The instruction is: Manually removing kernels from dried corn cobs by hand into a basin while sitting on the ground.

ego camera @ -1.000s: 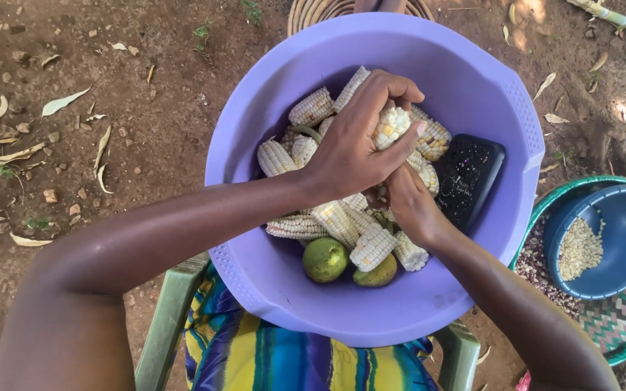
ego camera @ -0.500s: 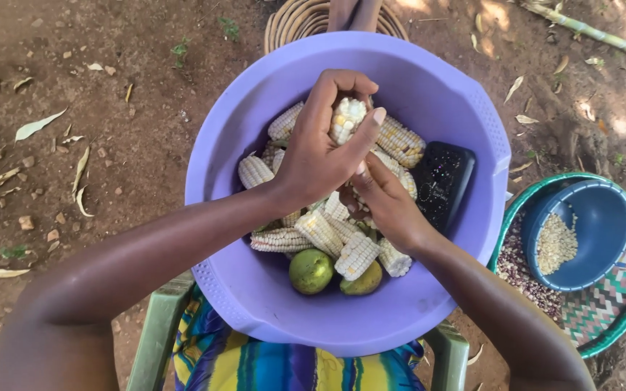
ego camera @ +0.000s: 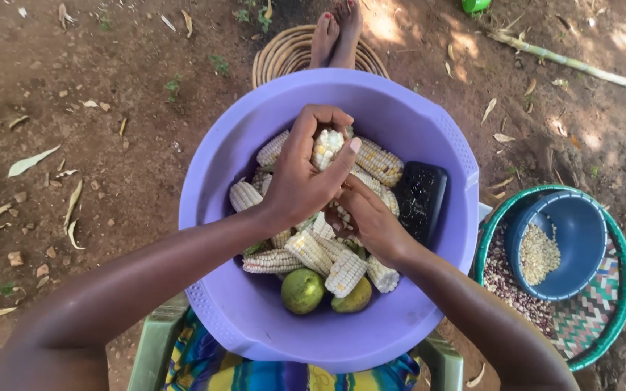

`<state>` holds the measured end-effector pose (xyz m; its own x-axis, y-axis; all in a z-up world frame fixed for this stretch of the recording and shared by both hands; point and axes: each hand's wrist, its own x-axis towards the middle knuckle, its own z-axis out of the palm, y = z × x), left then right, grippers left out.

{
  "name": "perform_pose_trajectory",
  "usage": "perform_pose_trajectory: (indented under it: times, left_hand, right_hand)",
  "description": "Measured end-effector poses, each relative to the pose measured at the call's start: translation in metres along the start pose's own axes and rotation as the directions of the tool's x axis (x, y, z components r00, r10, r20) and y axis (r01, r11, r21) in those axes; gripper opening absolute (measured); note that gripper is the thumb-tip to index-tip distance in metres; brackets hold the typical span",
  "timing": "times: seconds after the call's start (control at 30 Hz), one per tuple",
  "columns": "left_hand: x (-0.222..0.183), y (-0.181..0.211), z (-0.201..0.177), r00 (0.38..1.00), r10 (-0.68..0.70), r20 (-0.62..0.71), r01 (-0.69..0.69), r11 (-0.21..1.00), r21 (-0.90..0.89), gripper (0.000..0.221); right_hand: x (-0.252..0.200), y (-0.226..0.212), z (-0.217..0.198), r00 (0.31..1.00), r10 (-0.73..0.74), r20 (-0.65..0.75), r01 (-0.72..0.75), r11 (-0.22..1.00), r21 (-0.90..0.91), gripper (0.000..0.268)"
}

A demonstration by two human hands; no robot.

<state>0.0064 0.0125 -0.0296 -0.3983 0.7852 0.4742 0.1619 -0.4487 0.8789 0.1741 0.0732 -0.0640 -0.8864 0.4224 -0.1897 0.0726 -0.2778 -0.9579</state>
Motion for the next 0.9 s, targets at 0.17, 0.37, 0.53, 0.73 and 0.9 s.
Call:
perform_pose_trajectory:
  times: [0.17,0.37,0.53,0.73,0.9]
  left_hand:
    - [0.002,0.003,-0.001,0.999,-0.035,0.012,0.036,0.998,-0.053,0.020]
    - [0.004,0.003,-0.003,0.999,-0.033,0.024,0.035,0.998,-0.059,0.019]
    - [0.005,0.012,-0.005,0.999,-0.046,0.025,0.048,0.995,-0.082,0.019]
    - [0.006,0.000,-0.007,1.000,-0.015,0.008,0.015,0.994,-0.113,0.016]
    - [0.005,0.001,-0.006,1.000,-0.004,0.023,0.008,0.986,-0.169,0.016]
  right_hand:
    - [0.002,0.011,-0.006,0.996,0.080,-0.049,-0.077,0.996,0.054,0.052]
    - [0.004,-0.012,0.001,0.991,0.131,-0.033,-0.125,0.982,0.140,0.057]
    - [0.005,-0.014,0.006,1.000,0.007,-0.005,-0.007,0.998,-0.065,0.045]
    - [0.005,-0.006,-0.001,0.998,0.060,-0.013,-0.060,0.998,0.020,0.053]
    - [0.002,0.005,-0.003,0.999,0.053,0.002,-0.053,0.994,0.099,0.056]
